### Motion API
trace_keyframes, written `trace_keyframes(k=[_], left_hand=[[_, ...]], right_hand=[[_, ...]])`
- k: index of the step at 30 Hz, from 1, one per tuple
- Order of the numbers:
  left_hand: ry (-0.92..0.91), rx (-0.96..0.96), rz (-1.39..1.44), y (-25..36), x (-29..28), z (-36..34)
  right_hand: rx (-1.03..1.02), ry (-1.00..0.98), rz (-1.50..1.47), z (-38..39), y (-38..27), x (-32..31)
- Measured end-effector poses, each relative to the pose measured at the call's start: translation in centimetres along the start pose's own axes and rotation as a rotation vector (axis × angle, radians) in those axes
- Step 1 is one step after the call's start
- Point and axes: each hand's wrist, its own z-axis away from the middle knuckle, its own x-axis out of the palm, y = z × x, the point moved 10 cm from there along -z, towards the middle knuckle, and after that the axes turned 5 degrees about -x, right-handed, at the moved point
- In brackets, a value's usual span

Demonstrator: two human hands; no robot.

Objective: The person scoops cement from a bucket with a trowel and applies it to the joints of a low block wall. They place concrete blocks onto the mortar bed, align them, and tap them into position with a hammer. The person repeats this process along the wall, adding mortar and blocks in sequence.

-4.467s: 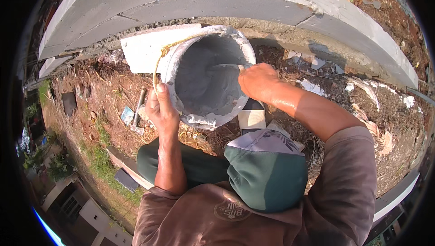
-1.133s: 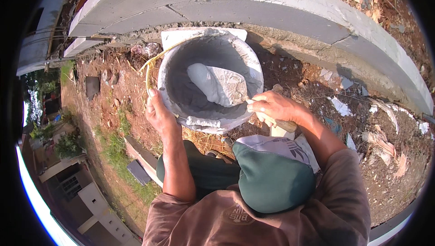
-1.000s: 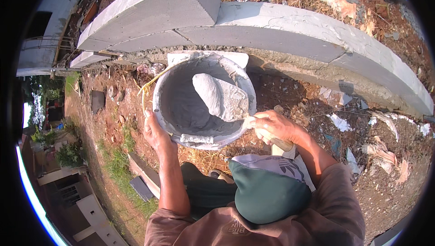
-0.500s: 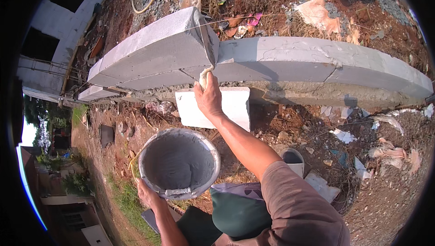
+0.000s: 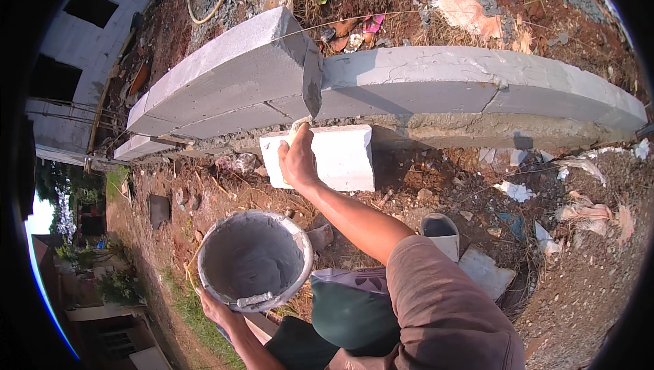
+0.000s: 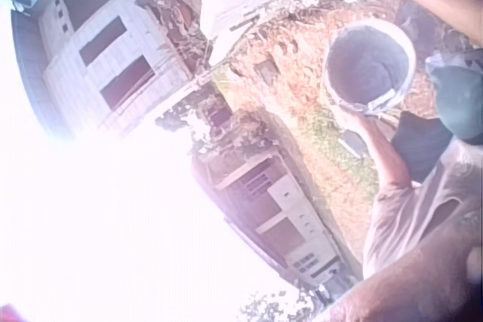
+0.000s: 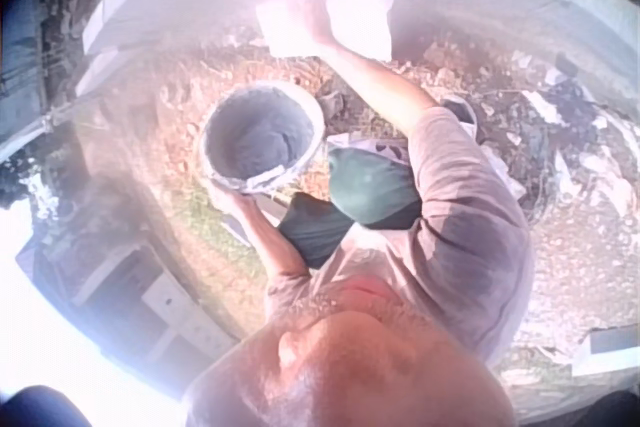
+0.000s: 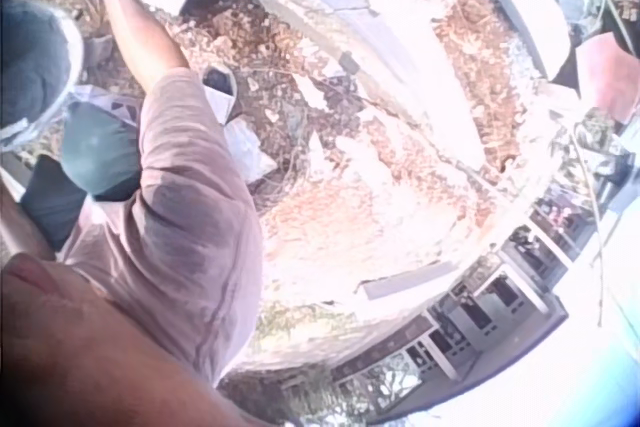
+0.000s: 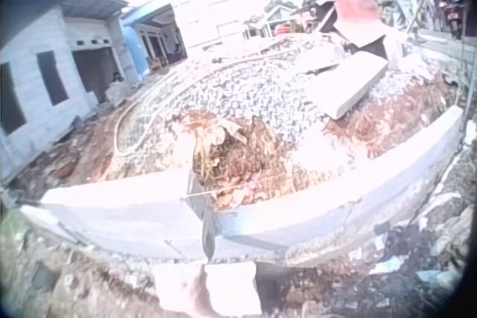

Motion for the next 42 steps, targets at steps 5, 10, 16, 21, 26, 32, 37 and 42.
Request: trace_keyframes(k=[5, 10, 16, 21, 26, 32, 37, 42], left_hand=[[-0.022, -0.024, 0.063, 0.3, -0.5, -0.6], [-0.016, -0.034, 0.037, -0.8, 0.4, -1.6], [-0.008, 0.013, 0.049, 1.9, 3.2, 1.5], [0.023, 0.028, -0.025, 1.6, 2.6, 1.0], [0.067, 0.026, 0.032, 1.6, 2.2, 1.4], [-0.003, 0.012, 0.067, 0.6, 3.9, 1.1], [-0.026, -0.009, -0.051, 1.0, 3.1, 0.9], [-0.123, -0.043, 0.019, 0.7, 4.3, 1.6]], right_hand=[[0.077, -0.205, -0.221, 6.1, -0.4, -5.9], [0.367, -0.187, -0.31, -1.4, -0.3, -7.1], [0.242, -0.173, -0.143, -3.8, -6.7, -6.9], [-0.041, -0.19, -0.192, -0.6, -10.2, -5.8], [-0.106, -0.17, -0.266, 4.0, -7.0, -5.1], [-0.099, -0.029, -0.112, -3.3, -6.7, -1.7], [-0.29, -0.146, -0.069, 5.0, -4.4, -4.2], [0.001, -0.812, 0.156, 9.7, -2.1, -8.9]])
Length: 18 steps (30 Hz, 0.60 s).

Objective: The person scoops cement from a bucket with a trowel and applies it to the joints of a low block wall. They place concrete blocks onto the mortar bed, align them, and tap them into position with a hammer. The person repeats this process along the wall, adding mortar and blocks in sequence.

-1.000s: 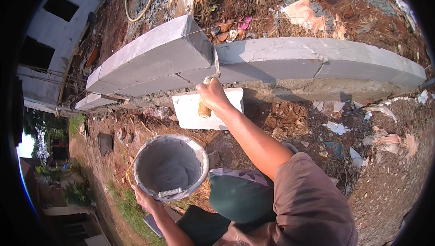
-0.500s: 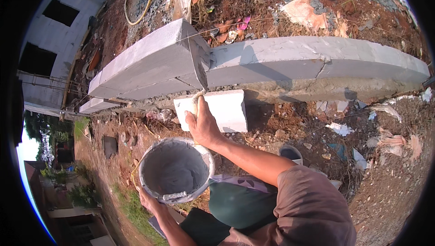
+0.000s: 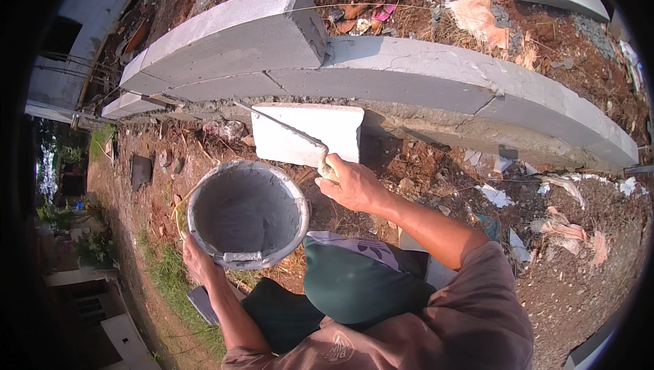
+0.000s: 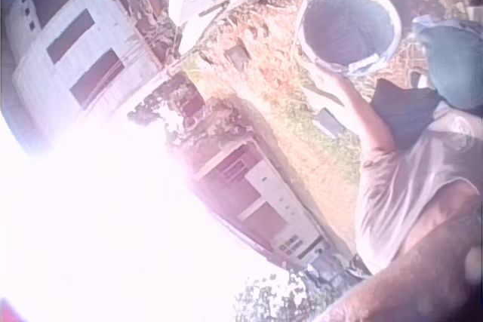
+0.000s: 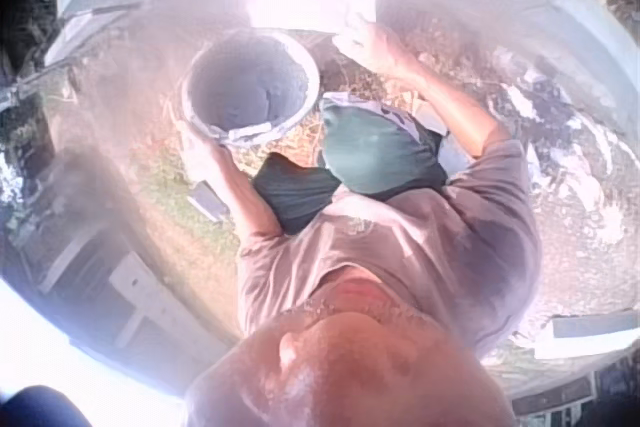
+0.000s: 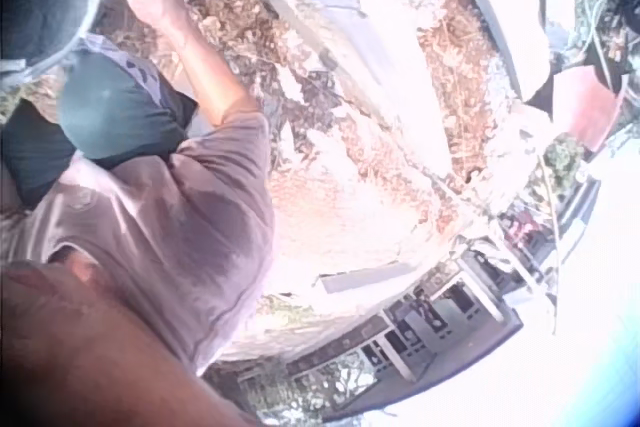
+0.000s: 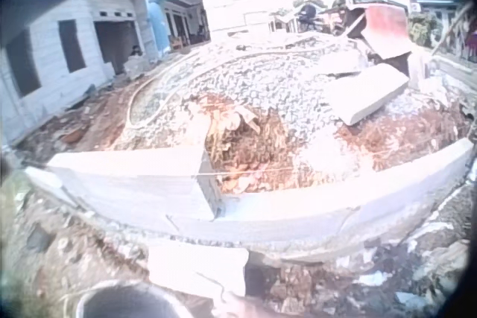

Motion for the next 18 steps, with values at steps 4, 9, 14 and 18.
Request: trace_keyframes(k=[4, 9, 14, 18], left_hand=[[-0.06, 0.19, -0.09, 0.7, 3.6, -0.1], [-0.154, 0.365, -0.268, 3.3, 6.8, 2.6], [-0.194, 0.393, -0.265, 2.3, 8.5, 3.7], [-0.29, 0.307, -0.154, 1.3, 10.5, 3.8]], right_hand=[[-0.079, -0.457, 0.584, -1.9, -1.5, 0.1], [-0.181, -0.723, 1.106, -5.4, -3.0, 8.2], [-0.151, -1.044, 1.081, -2.9, -2.6, 11.5], [0.222, -0.988, 0.299, -0.6, -0.3, 6.3]])
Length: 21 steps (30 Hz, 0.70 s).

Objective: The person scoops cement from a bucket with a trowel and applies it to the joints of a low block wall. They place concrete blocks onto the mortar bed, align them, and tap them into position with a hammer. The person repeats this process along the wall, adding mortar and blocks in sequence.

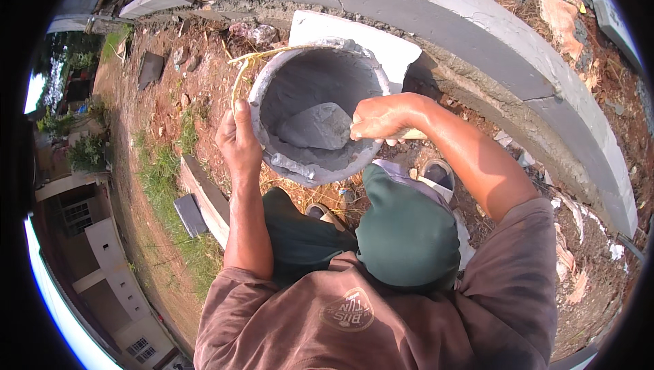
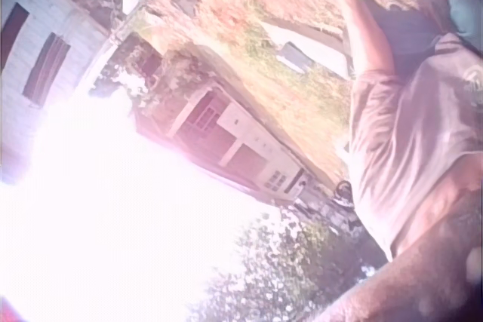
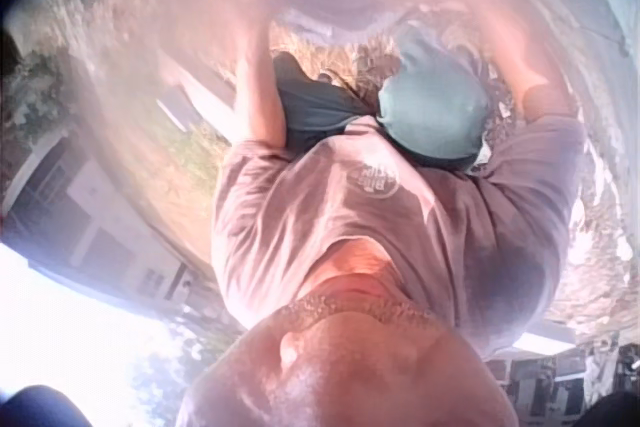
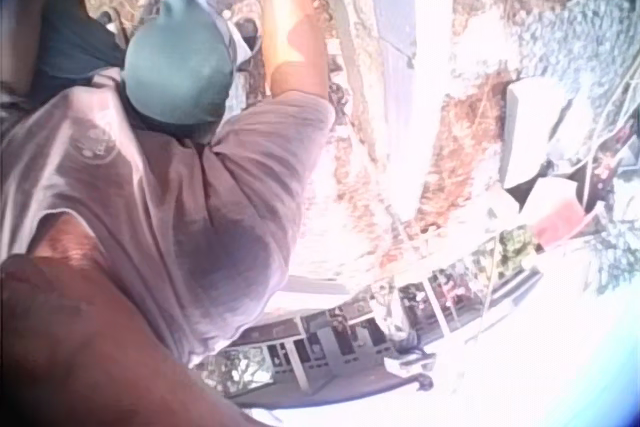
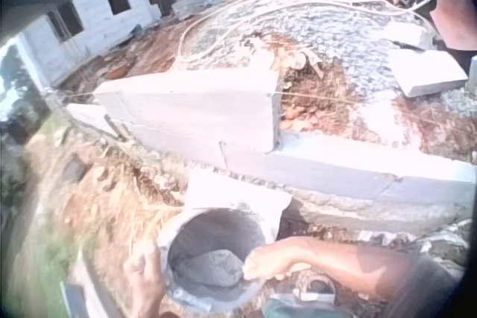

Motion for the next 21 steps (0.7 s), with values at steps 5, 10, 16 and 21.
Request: trace_keyframes(k=[5, 10, 16, 21], left_hand=[[0.038, -0.046, 0.01, -0.5, 0.9, -1.1], [0.203, -0.146, 0.171, -1.1, -0.5, -1.9], [0.229, -0.187, 0.234, -3.3, -2.2, -2.7], [0.238, -0.169, 0.195, -2.3, -1.3, -2.4]], right_hand=[[-0.107, 0.17, -0.645, 2.4, 6.4, 2.0], [-0.476, 0.531, -1.097, 6.9, 8.4, 1.2], [-0.28, 1.332, -0.951, 9.5, 11.3, -6.9], [-0.106, 1.429, -0.902, 7.3, 11.4, -11.9]])
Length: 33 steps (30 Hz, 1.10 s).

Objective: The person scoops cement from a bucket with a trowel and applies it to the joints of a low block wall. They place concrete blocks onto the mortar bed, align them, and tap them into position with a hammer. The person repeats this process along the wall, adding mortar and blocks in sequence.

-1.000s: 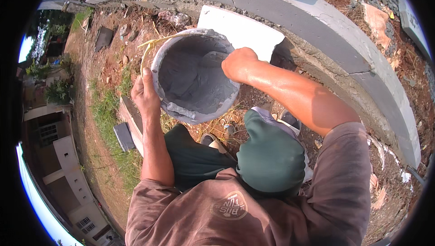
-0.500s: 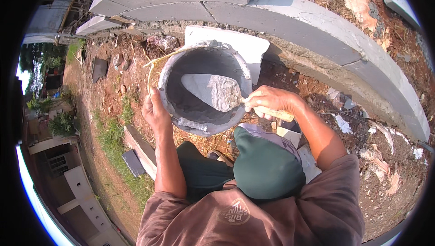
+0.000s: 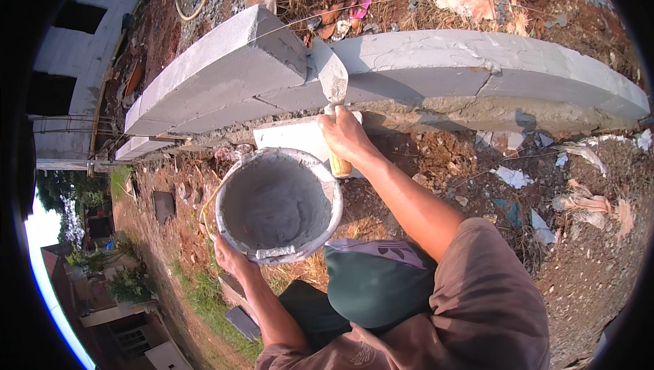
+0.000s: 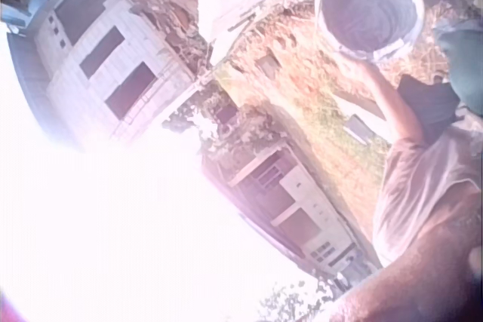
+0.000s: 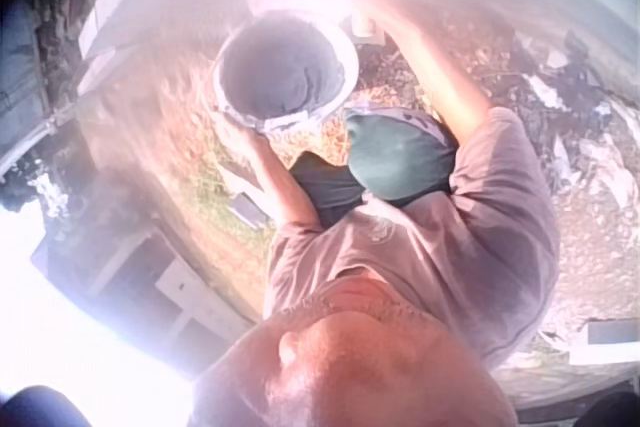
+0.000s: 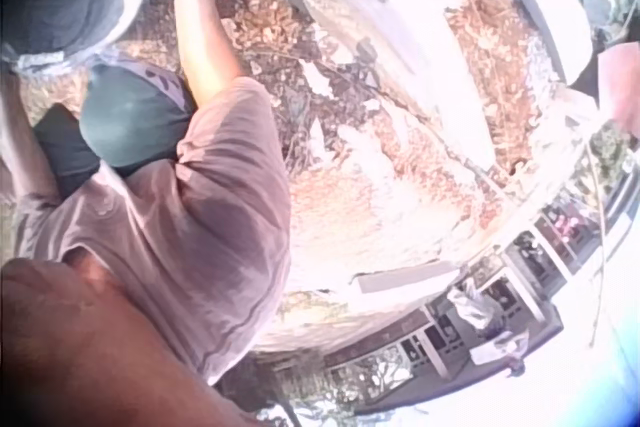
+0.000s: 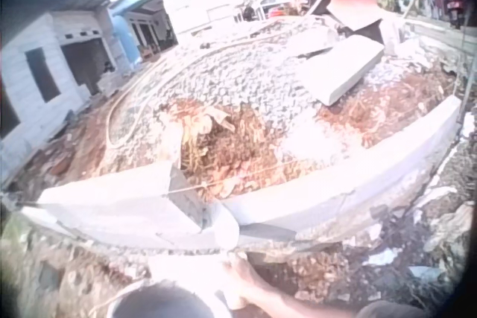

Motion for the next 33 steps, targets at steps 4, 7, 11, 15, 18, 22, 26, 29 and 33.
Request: trace_keyframes(k=[4, 7, 11, 15, 18, 22, 26, 29, 33], left_hand=[[-0.004, 0.004, -0.094, 0.0, -0.8, -0.6], [0.008, 0.003, -0.051, 0.1, -0.7, -0.4], [-0.006, 0.009, -0.026, 0.3, 0.4, 0.0], [-0.021, -0.024, -0.058, -0.4, 0.4, -0.3], [0.022, -0.031, -0.042, 0.0, -0.6, -0.2], [0.046, -0.057, 0.024, -0.2, -1.6, -0.6], [-0.02, -0.058, 0.02, -0.4, 0.8, -0.3], [0.011, -0.047, 0.018, -1.4, -1.3, -1.0], [0.027, -0.011, 0.021, 0.2, -0.9, -0.3]], right_hand=[[-0.023, -0.068, 0.122, -0.6, -3.1, 3.2], [-0.142, -0.074, 0.109, 1.5, -6.6, 5.1], [-0.324, 0.004, 0.005, 2.8, -8.0, 8.2], [-0.35, -0.023, -0.098, 3.9, -8.5, 12.6], [-0.512, -0.109, -0.122, 8.9, -7.1, 12.2], [-0.268, -0.177, -0.364, 7.6, -3.7, 10.4], [-0.35, 0.158, -0.055, 0.6, -2.4, 10.1], [-0.202, -0.127, -0.108, 5.1, -3.5, 14.6], [-0.045, -0.457, -0.251, 11.8, 0.1, 10.6]])
